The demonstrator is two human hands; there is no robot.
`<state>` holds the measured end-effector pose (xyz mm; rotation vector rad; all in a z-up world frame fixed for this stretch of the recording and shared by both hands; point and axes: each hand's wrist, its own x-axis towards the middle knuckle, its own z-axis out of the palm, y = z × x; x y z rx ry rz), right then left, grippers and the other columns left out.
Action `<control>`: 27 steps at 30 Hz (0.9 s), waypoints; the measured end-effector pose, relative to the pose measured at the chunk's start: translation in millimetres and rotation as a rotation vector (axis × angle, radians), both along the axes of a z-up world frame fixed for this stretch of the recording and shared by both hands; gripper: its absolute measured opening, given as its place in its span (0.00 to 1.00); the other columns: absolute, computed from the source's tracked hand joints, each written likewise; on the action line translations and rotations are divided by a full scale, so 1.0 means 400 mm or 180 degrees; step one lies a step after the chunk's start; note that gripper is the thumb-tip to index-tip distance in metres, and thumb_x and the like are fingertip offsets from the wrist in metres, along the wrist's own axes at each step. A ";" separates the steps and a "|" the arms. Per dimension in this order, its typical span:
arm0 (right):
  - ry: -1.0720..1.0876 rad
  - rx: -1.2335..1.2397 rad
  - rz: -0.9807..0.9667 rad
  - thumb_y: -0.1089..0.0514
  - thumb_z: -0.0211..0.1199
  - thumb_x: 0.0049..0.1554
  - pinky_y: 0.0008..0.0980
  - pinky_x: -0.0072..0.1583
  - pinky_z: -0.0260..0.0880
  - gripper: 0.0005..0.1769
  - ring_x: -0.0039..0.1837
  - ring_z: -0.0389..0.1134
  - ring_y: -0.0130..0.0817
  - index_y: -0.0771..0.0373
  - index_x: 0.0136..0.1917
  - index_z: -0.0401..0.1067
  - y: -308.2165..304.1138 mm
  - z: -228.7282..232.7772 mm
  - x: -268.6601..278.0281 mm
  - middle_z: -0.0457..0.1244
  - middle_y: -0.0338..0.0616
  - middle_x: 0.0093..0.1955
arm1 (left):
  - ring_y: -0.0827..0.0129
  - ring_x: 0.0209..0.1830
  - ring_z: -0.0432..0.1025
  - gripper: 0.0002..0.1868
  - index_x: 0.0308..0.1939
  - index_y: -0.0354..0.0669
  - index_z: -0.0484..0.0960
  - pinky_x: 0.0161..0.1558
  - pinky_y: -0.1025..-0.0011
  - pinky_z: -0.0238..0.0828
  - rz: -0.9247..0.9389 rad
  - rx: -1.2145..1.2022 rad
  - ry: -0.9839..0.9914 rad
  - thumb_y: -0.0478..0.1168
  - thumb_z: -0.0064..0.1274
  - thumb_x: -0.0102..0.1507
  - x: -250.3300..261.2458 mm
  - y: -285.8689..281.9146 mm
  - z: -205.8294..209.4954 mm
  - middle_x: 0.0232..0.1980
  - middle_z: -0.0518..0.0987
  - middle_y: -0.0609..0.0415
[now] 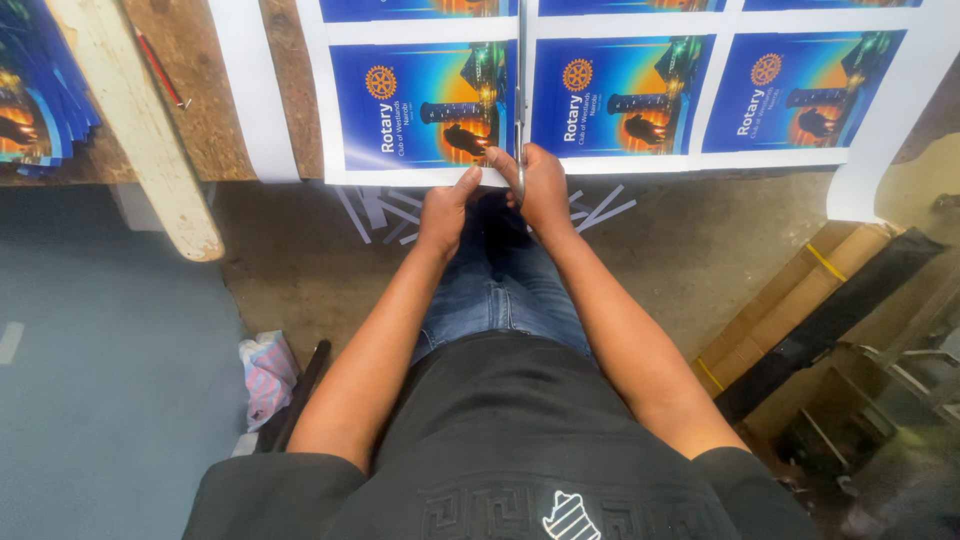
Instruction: The person uses scissors to cut a large sheet of printed paper into individual rectangular sections. They hold the paper steady with one hand while cutting along the printed lines with the other, separating the sections one by one.
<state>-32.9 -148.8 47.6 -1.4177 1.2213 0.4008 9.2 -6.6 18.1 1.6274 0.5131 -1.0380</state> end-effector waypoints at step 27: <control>-0.0175 -0.0570 0.0468 0.28 0.69 0.57 0.45 0.48 0.69 0.37 0.41 0.69 0.56 0.64 0.34 0.67 -0.058 -0.070 0.061 0.63 0.56 0.31 | 0.61 0.64 0.73 0.29 0.57 0.34 0.84 0.68 0.53 0.65 -0.0007 -0.0060 0.0044 0.53 0.66 0.62 0.019 -0.003 0.035 0.58 0.83 0.45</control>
